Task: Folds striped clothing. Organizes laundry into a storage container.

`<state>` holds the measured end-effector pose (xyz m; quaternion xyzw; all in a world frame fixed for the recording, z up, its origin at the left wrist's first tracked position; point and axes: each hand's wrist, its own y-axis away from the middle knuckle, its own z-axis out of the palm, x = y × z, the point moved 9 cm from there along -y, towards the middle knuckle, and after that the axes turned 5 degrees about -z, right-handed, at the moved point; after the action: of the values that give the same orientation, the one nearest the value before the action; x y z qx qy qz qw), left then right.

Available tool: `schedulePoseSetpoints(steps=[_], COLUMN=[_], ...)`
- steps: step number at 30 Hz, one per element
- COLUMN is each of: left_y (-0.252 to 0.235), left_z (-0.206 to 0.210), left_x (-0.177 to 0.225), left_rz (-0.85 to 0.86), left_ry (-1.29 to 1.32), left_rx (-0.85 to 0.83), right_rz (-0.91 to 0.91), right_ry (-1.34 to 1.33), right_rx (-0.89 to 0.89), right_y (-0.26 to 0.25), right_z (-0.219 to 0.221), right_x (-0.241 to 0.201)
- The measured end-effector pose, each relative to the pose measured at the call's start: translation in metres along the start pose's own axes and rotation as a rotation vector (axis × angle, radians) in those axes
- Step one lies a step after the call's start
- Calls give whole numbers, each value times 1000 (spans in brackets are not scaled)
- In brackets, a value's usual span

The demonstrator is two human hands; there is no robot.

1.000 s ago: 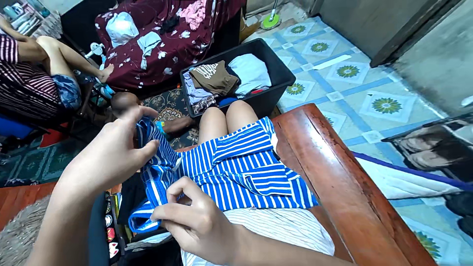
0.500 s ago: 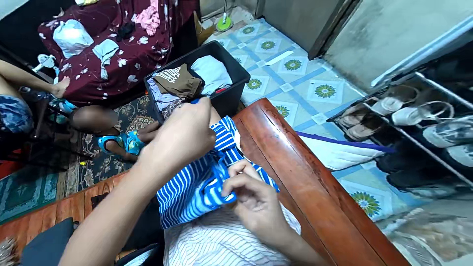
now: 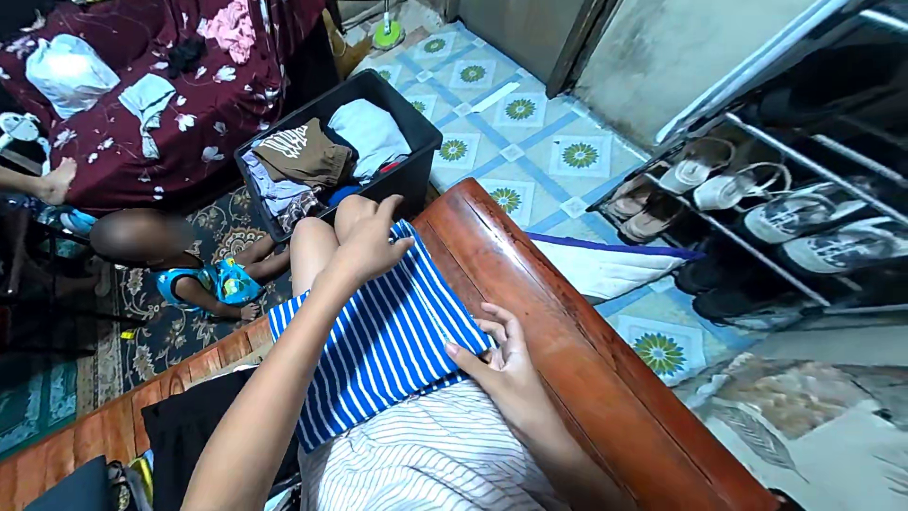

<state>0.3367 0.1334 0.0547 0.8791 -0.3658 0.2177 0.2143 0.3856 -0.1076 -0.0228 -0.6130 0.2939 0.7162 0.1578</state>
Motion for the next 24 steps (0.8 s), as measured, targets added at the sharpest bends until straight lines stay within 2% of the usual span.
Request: schedulePoseSetpoints(steps=[4, 7, 10, 17, 24], left_y=[0, -5, -3, 15, 10], left_z=[15, 11, 2, -25, -24], left_x=[-34, -43, -38, -18, -17], left_rz=[-8, -9, -18, -64, -89], left_ry=[30, 116, 134, -86, -14], left_rx=[-92, -65, -68, 161, 134], right_rz=[-19, -13, -6, -50, -53], right_ry=[-28, -25, -31, -48, -64], right_rx=[43, 44, 31, 20, 41], right_y=[0, 2, 4, 1, 1], right_z=[-5, -8, -10, -11, -15], right_x=[7, 8, 7, 1, 0])
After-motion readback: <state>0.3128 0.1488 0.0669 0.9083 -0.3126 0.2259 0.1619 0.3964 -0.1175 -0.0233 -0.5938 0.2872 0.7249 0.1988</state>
